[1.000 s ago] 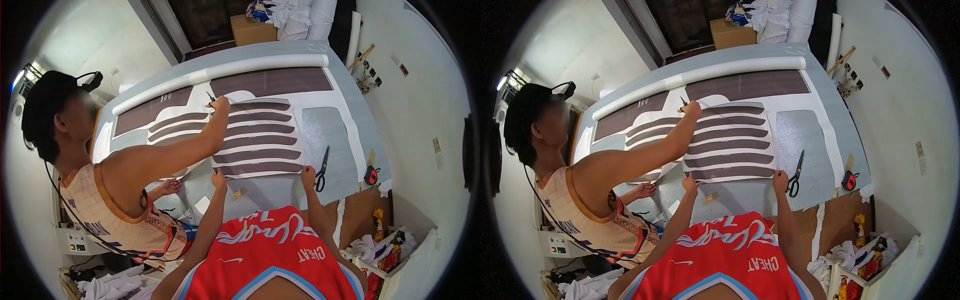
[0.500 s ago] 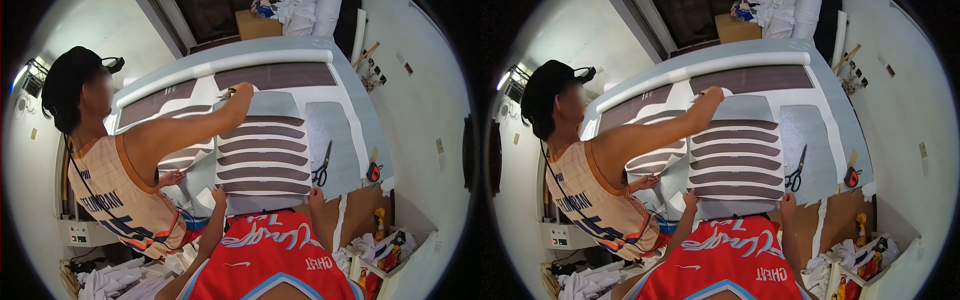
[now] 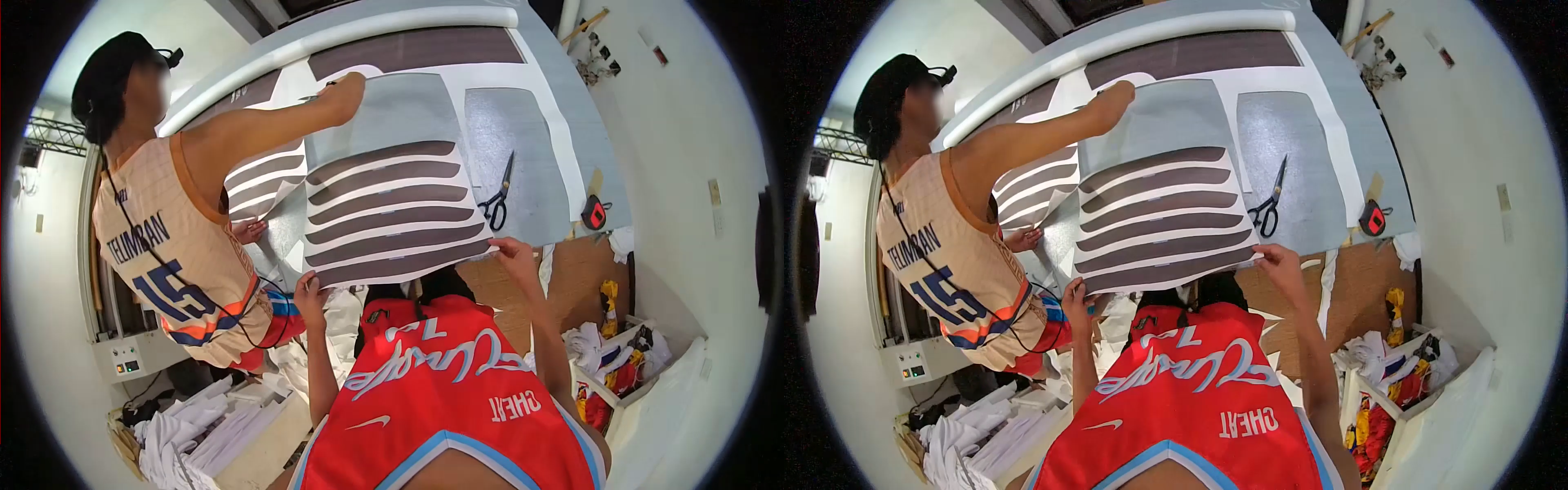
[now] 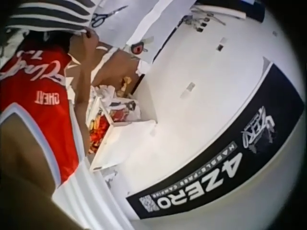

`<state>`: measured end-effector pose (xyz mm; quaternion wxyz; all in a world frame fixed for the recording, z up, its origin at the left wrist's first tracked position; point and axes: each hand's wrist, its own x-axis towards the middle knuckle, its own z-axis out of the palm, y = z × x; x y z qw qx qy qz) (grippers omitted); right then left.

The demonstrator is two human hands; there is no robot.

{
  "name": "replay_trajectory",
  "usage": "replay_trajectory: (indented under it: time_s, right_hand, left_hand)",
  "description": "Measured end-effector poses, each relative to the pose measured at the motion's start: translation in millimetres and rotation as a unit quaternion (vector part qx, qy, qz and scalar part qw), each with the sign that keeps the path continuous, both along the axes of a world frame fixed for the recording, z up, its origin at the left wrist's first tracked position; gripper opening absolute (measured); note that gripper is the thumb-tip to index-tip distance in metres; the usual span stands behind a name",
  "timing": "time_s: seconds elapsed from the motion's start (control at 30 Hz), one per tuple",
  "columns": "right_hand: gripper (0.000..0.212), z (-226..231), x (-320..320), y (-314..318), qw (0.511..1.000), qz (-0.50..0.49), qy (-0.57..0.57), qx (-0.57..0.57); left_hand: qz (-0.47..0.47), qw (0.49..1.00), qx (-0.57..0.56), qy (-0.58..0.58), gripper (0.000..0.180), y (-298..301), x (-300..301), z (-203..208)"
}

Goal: Cutting out printed patterns from a large vinyl sheet using scissors.

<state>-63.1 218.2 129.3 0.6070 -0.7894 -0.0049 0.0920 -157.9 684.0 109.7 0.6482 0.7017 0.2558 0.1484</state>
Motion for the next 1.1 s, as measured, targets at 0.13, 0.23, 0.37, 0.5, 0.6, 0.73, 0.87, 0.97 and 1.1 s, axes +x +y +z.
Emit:
replay_trajectory:
  time_s: [0.13, 0.23, 0.37, 0.5, 0.6, 0.73, 0.87, 0.97, 1.1]
  right_hand:
    - [0.018, 67, -36, -7, 0.995, -0.027, -0.070, -0.068]
    - [0.014, 100, -80, -15, 0.987, -0.088, -0.120, -0.059]
    - [0.015, 112, -148, -37, 0.962, -0.152, -0.224, -0.023]
    - [0.021, 136, -234, -58, 0.951, -0.208, -0.227, -0.020]
    - [0.015, 145, -299, -91, 0.937, -0.241, -0.253, -0.010]
    - [0.011, 146, -407, -132, 0.894, -0.377, -0.241, -0.041]
    - [0.013, 138, -518, -168, 0.817, -0.521, -0.246, -0.019]
    - [0.013, 119, -611, -195, 0.744, -0.616, -0.256, -0.033]
    - [0.014, 93, -734, -220, 0.634, -0.720, -0.282, -0.029]
  left_hand:
    - [-0.118, 0.979, -0.151, -0.073, 0.040, 11, -53, 47]
    - [-0.147, 0.986, -0.051, -0.067, 0.033, 27, -82, 67]
    - [-0.178, 0.982, -0.010, -0.064, 0.007, 14, -99, 103]
    - [-0.246, 0.942, 0.221, -0.066, 0.007, -9, -114, 121]
    - [-0.240, 0.929, 0.236, -0.155, 0.015, -53, -127, 148]
    - [-0.336, 0.871, 0.228, -0.277, 0.010, -126, -137, 185]
    - [-0.464, 0.829, 0.024, -0.311, 0.006, -204, -167, 212]
    - [-0.534, 0.783, 0.022, -0.318, 0.007, -270, -200, 226]
    - [-0.622, 0.700, -0.011, -0.350, 0.007, -367, -267, 224]
